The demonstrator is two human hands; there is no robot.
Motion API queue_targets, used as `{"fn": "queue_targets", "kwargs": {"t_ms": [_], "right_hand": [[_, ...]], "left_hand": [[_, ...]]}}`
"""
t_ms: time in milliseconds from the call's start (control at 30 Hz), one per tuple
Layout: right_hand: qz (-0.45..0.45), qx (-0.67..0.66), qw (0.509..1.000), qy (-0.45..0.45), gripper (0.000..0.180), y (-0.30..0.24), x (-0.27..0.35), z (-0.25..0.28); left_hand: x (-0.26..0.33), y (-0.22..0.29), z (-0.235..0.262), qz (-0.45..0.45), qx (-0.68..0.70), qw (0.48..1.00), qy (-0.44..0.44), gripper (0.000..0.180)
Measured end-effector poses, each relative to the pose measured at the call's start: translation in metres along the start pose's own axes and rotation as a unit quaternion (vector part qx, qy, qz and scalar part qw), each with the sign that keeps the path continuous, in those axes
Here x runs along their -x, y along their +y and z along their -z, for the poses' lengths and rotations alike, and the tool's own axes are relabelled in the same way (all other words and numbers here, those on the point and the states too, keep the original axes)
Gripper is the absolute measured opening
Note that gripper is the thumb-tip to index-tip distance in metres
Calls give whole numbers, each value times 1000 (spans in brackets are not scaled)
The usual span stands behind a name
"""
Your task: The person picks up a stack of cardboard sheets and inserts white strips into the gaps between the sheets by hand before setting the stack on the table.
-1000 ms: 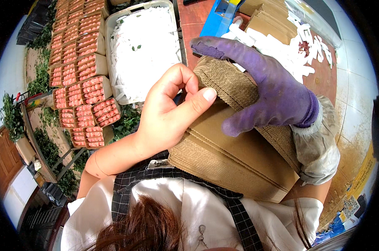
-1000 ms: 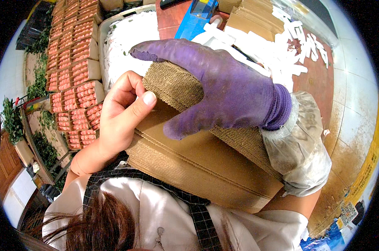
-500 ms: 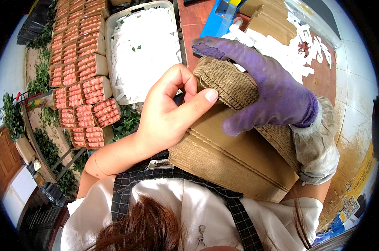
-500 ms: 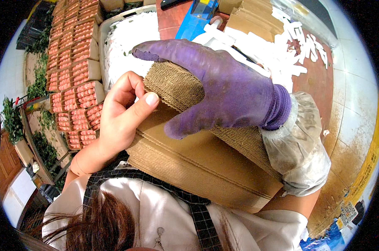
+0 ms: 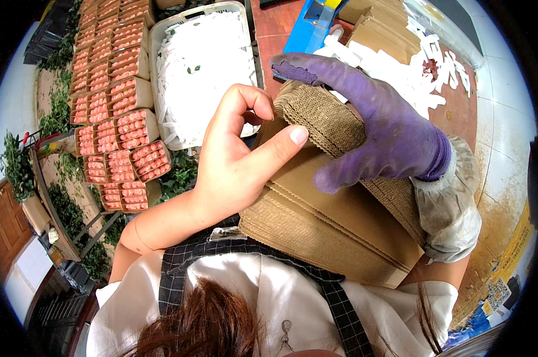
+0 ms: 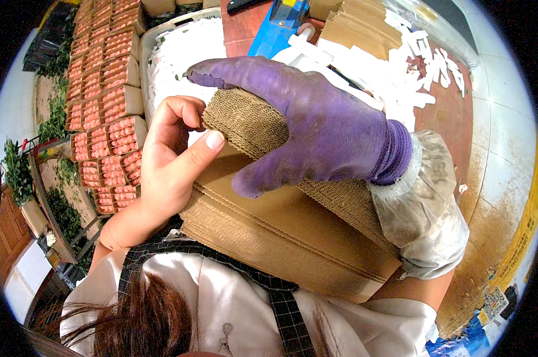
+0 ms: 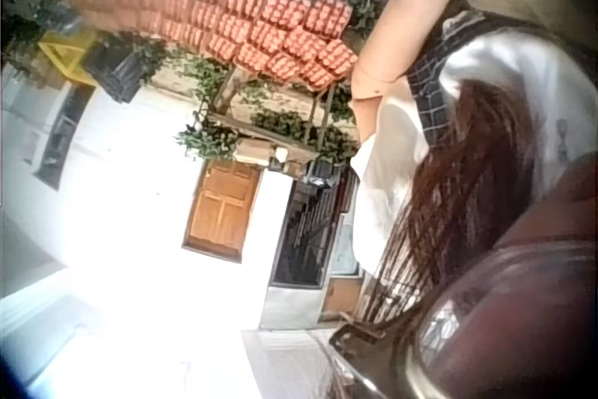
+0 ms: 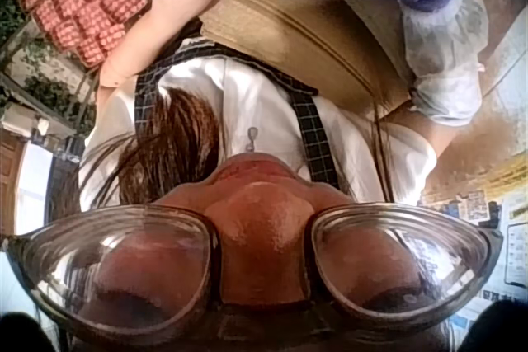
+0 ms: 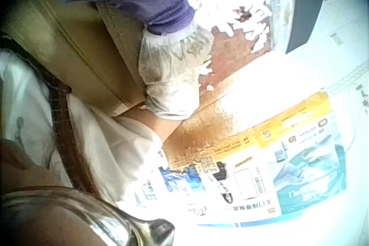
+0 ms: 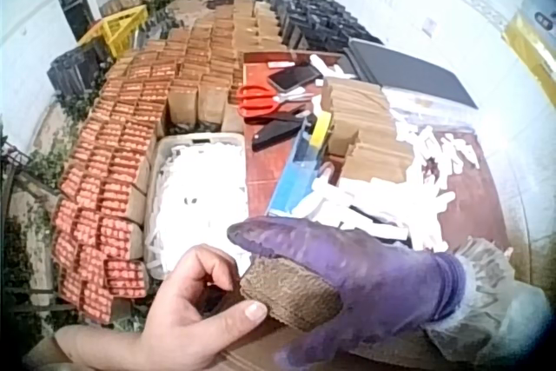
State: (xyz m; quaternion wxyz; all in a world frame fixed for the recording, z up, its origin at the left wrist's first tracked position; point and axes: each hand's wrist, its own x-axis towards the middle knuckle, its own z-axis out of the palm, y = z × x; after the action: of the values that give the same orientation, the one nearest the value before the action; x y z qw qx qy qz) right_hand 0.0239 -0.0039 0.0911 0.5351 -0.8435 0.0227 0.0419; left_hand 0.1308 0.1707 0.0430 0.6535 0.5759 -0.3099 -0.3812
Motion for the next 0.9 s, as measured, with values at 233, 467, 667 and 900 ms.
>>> {"fn": "queue_targets", "kwargs": {"t_ms": [233,467,667,900], "right_hand": [[-10,-6,1000,2,101,0,0,0],[-18,-26,1000,0,101,-1,0,0],[-16,-9,1000,-1,100,-2,1,1],[17,-6,1000,20,100,2,3,1]], "left_hand": [[2,-1,-2,-66,44,996,27,24],[3,14,-1,105,110,988,-32,17],[3,13,-1,81,74,994,-24,19],[2,4,5,12,122,989,-80,21]]}}
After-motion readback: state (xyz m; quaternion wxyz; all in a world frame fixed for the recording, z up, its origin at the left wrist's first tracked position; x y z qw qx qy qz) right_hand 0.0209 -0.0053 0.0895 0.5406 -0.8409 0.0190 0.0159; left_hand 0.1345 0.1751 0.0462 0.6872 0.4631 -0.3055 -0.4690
